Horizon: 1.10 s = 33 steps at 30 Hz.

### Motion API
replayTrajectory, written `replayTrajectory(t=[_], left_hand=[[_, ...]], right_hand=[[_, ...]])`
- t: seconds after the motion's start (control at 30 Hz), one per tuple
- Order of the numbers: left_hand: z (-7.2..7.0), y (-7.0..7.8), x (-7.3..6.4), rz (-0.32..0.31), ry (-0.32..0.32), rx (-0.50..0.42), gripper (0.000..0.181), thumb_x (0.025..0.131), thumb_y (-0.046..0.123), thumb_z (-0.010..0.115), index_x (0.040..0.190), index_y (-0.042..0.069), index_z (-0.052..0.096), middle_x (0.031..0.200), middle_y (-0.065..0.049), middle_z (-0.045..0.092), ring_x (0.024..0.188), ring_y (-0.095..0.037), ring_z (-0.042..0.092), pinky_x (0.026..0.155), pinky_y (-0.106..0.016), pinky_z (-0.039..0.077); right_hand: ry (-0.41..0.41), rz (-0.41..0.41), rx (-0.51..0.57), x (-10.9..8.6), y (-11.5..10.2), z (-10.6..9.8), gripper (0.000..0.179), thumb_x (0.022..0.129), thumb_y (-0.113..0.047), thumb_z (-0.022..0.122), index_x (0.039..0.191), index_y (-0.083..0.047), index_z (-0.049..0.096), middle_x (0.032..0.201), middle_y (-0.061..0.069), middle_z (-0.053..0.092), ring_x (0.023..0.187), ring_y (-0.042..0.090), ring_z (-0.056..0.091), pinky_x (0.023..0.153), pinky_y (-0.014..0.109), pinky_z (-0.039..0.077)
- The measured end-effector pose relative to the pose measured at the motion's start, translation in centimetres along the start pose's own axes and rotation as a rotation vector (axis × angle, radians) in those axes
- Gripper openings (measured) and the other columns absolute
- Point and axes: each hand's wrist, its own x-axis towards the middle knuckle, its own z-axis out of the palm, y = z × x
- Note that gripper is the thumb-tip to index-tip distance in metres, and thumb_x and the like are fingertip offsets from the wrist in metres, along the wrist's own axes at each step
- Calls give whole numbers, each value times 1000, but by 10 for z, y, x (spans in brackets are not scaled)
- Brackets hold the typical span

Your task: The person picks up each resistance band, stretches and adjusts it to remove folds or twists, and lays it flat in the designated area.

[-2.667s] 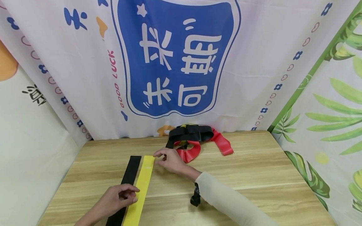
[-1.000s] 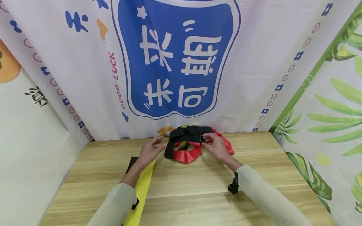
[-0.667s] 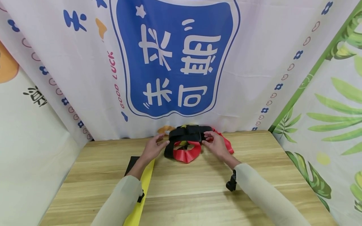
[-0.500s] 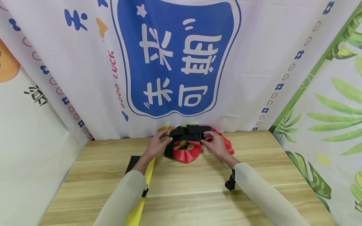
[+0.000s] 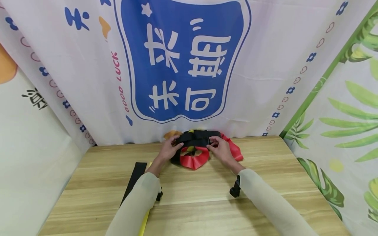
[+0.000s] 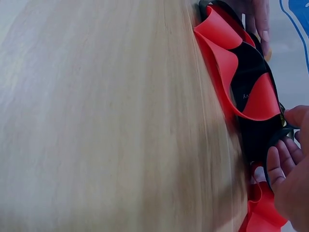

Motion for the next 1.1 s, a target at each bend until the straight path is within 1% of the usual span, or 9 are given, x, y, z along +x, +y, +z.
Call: replayTrajectory(t=[0.1,0.17,0.3,0.43,0.53,0.7,0.8,0.9,1.1], left_hand=[[5,-5,-1,3,7,-37,49,104,12,69,148,-5,55,151,-26,55,136,-43,57,114,-52,47],[8,-5,-3,-5,12,-53,47,104,10,68,147,-5,56,150,-27,56,136,-43,58,114,-52,48],[15,-3,-6,-11,14,-56,44,104,9,68,145,-4,59,146,-26,59,133,-42,61,111,-51,50],[23,0,-7,21,6,-38,40,103,6,68,141,-5,61,142,-26,62,128,-42,65,107,-51,53],[29,4,-8,50,-4,-25,37,103,4,67,139,-6,62,139,-26,64,124,-42,67,105,-50,55],[36,12,-11,66,-19,-38,37,101,1,69,137,-6,63,135,-27,65,123,-41,67,106,-49,55],[38,16,-12,64,-12,-58,38,99,1,71,136,-5,63,132,-26,66,119,-41,68,105,-49,55],[38,18,-13,58,-4,-67,42,98,3,74,137,-5,62,128,-26,65,116,-40,68,104,-49,55],[35,20,-16,28,-5,-74,51,96,5,77,143,-2,59,130,-24,60,119,-40,64,106,-51,53]], right_hand=[[0,4,2,0,1,2,34,94,-5,80,126,2,71,112,17,75,100,30,71,92,44,61],[2,13,9,0,1,2,33,94,-4,80,125,2,71,111,17,74,99,30,70,91,44,61],[10,25,2,-2,4,0,33,93,-1,79,125,3,71,110,18,74,98,29,70,90,42,61],[28,37,-2,-3,9,-7,33,92,1,79,124,4,70,108,18,73,96,29,69,88,38,61],[43,44,1,-4,13,-11,32,92,4,78,123,5,70,106,18,72,94,28,68,86,33,60],[76,40,3,-5,20,-20,30,90,6,77,120,7,71,102,20,72,91,27,68,78,21,56],[89,34,-2,-7,23,-26,29,90,6,76,119,8,71,101,20,73,89,25,67,75,17,52],[93,22,6,-10,24,-32,29,90,7,76,118,8,71,101,20,73,88,25,67,74,16,51],[80,-16,3,-16,26,-39,28,89,8,76,117,10,71,101,23,72,88,27,67,75,16,52]])
